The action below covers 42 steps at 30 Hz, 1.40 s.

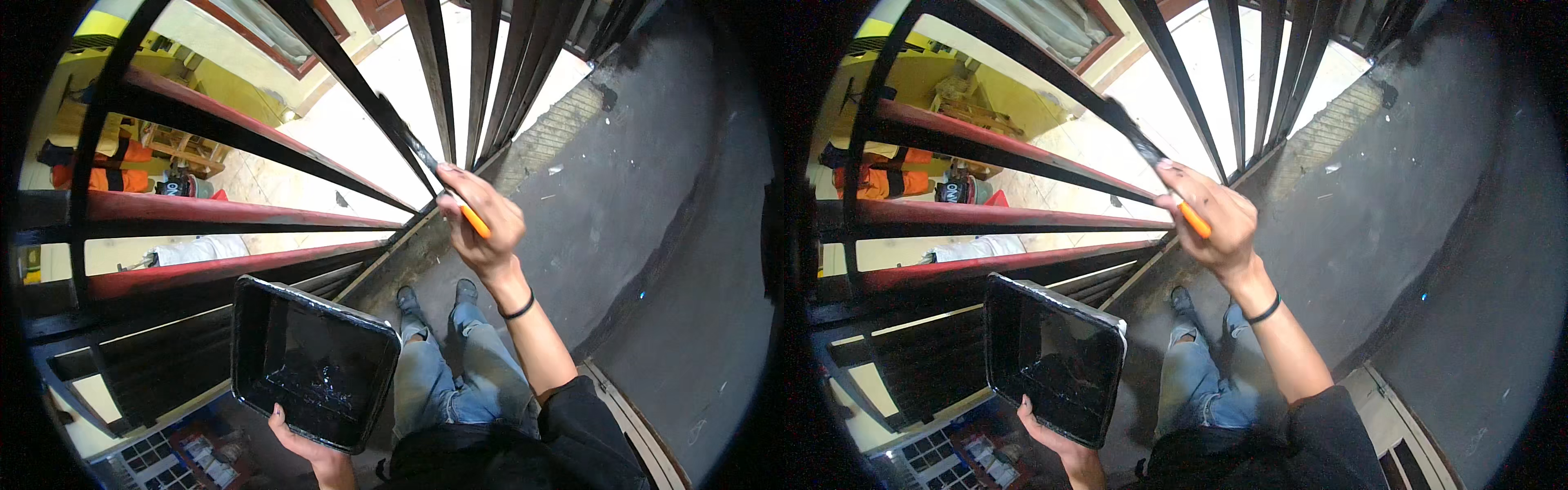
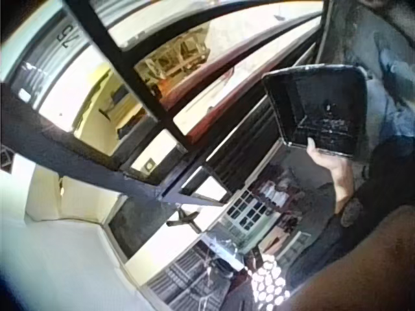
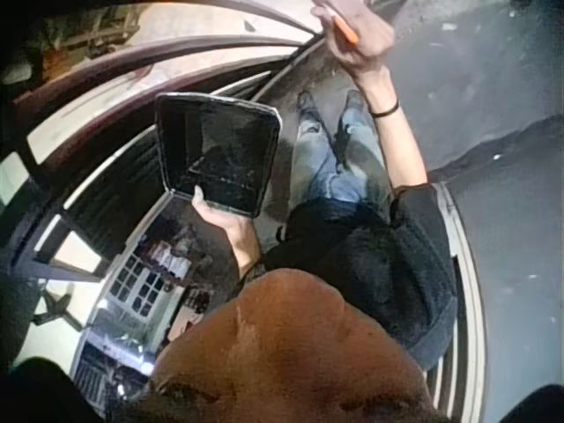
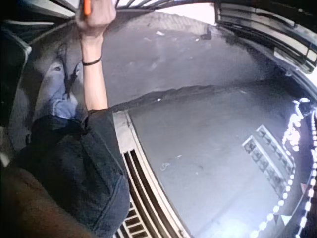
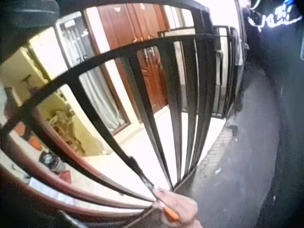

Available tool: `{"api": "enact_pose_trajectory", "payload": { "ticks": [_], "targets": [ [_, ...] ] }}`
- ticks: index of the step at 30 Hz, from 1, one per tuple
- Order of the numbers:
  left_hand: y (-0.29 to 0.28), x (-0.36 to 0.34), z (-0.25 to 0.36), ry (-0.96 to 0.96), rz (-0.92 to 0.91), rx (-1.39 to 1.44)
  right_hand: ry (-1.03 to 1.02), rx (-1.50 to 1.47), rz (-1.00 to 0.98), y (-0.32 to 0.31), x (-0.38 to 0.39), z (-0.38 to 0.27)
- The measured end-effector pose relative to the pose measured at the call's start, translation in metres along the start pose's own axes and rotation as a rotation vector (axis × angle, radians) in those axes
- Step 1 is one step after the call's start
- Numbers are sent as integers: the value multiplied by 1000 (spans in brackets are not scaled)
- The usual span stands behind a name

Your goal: The person paints a metal fence gate using a brush and black paint from a container, covering the vertical bars and horizontal frames.

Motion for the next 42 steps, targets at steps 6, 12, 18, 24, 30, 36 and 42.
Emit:
{"api": "enact_pose_trajectory", "payload": {
  "ticks": [6,12,18,24,30,36,42],
  "targets": [
    [-11,-3,-4,-70,50,-57,560,-45,-100,10,95,61],
    [-13,-7,-3,-132,7,-91,265,-106,-39,16,26,5],
    [-18,-8,-1,-133,-37,-50,272,17,-134,28,80,36],
    [-17,-5,2,-144,9,-32,323,58,-151,21,69,33],
    [-22,-9,2,-104,-17,33,-51,-88,87,2,-44,-52],
    [-23,-9,5,-78,18,95,-106,56,-57,-3,-42,-43],
    [-15,-6,11,-32,-43,143,-179,41,-123,-19,-84,-62]
  ]
}}
Point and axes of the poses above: each hand's wrist, its own x-axis away from the middle knuckle, its own y-axis out of the palm, z = x × y, the point moved 4 cm from there along -x, towards the middle knuckle, and after that the axes turned 4 degrees about x, right-handed, at the moved point
